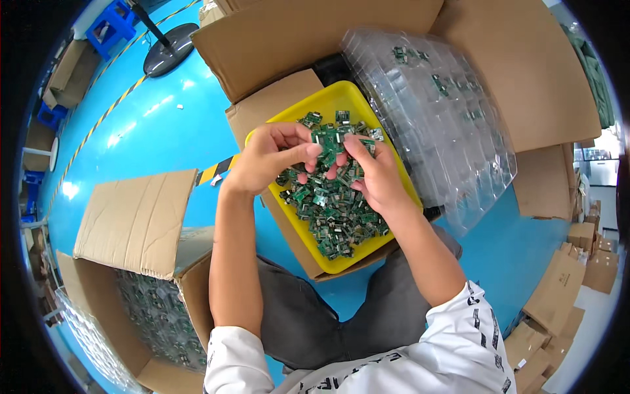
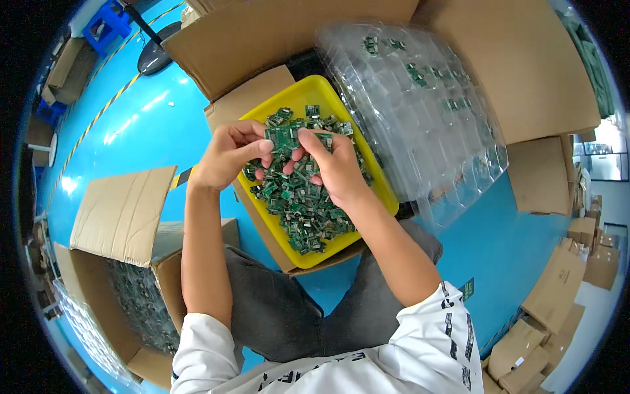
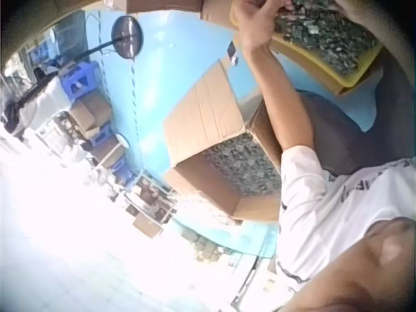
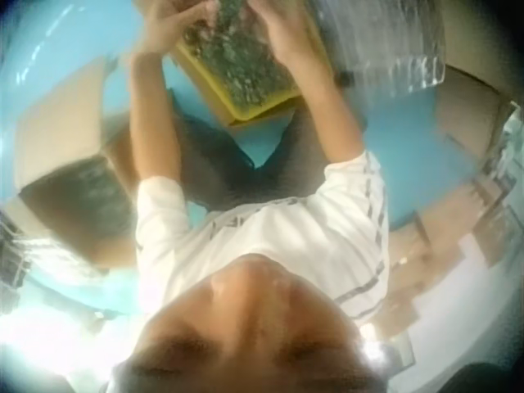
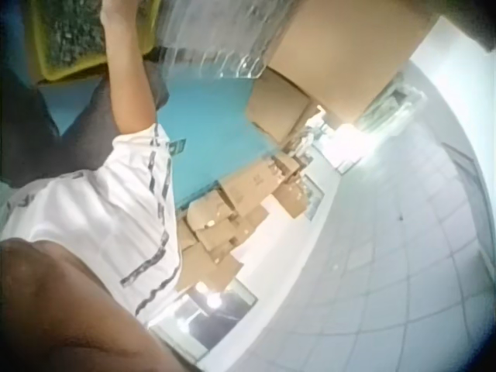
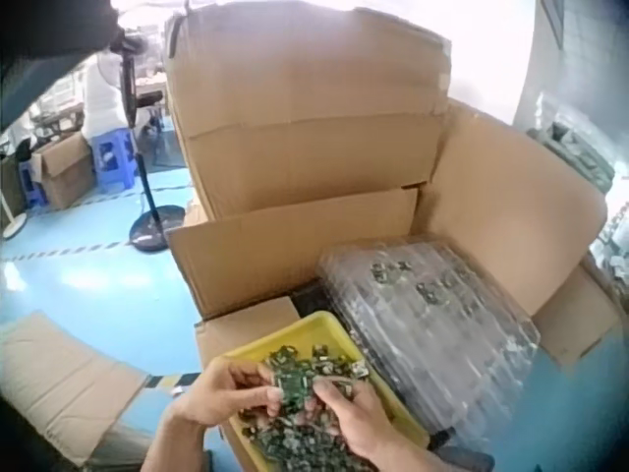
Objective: Sorting and placing small printed circuit boards into plastic trays and a yellow bin.
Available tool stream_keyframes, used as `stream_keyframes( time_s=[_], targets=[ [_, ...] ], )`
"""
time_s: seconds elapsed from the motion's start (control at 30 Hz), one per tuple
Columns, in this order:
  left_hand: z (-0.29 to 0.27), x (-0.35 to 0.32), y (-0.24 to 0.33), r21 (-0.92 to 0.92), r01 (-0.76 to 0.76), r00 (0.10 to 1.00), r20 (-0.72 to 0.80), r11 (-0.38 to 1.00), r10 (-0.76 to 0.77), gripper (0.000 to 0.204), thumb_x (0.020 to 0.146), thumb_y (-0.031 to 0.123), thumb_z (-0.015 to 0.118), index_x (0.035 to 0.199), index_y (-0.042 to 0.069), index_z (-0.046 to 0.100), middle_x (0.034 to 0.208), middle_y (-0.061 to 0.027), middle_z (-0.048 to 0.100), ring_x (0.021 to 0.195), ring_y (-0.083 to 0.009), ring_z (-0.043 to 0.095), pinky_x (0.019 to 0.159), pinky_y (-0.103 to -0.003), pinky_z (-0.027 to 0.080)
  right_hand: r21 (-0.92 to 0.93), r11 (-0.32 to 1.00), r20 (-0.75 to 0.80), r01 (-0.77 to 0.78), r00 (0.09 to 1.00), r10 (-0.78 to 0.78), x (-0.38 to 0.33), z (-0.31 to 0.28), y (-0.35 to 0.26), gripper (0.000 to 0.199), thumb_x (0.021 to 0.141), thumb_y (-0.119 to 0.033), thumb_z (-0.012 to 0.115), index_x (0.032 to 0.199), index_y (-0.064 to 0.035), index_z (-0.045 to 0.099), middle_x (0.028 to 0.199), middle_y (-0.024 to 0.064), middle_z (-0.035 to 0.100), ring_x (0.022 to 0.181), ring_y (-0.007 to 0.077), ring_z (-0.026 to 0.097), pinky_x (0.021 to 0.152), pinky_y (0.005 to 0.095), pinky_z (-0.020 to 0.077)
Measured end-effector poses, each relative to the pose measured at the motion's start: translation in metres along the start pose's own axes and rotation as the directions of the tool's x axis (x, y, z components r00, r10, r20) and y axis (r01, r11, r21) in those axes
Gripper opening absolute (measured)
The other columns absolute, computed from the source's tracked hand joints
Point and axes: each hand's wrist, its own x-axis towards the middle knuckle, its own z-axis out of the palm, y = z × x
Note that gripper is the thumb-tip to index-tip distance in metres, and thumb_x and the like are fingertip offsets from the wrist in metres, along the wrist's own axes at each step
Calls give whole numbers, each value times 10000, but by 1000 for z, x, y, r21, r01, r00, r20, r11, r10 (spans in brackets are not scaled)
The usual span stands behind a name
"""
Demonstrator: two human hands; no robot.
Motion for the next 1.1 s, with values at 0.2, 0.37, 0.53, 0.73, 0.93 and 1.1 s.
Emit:
stream_keyframes(
  time_s=[0.2,0.37,0.53,0.73,0.93,1.1],
  targets=[
    [1,2,-5,-26,26,982,-188,999,-31,170,859,117,703,929,-23,637,747,-31,634,643,-93,583,586,-238,489,-54,998,25,45,999,-44,10,-7,-9,346,932,-347,618,901,-2,625,741,26,650,611,135,658,482,216,441],
    [6,12,-14,76,123,981,-162,989,-110,356,891,120,648,1217,15,555,884,-11,586,852,-125,596,755,-267,524,-589,797,-104,133,966,-238,1,-9,-14,442,884,-318,683,1147,33,629,742,71,675,556,140,644,548,280,493],
    [16,15,-4,-288,91,979,-150,953,-139,395,948,123,557,1320,18,475,1129,-112,591,1042,-191,570,918,-363,486,-679,537,201,501,830,-521,-2,-4,2,355,802,-199,740,1123,-71,659,1042,130,653,937,300,645,773,364,515],
    [25,2,5,-426,18,1000,-15,905,-27,402,950,132,559,1324,3,488,1295,-194,523,1141,-245,547,912,-394,503,-718,413,214,561,742,-635,5,-2,11,208,822,-162,728,997,-59,684,961,103,622,778,256,666,647,337,532],
    [29,6,3,96,57,982,-186,994,-38,257,914,68,600,1158,-3,633,1131,-84,644,957,-161,639,738,-309,589,-386,860,-20,333,929,-369,-8,-1,10,197,878,-132,687,974,37,653,923,101,628,599,155,658,509,265,478],
    [32,7,-1,337,-69,969,-202,939,143,224,885,61,644,1078,-50,659,991,-85,685,809,-143,649,678,-262,575,-476,858,-88,192,961,-263,-17,4,6,139,891,-110,667,944,17,646,714,28,653,619,92,638,558,242,489]
  ],
)
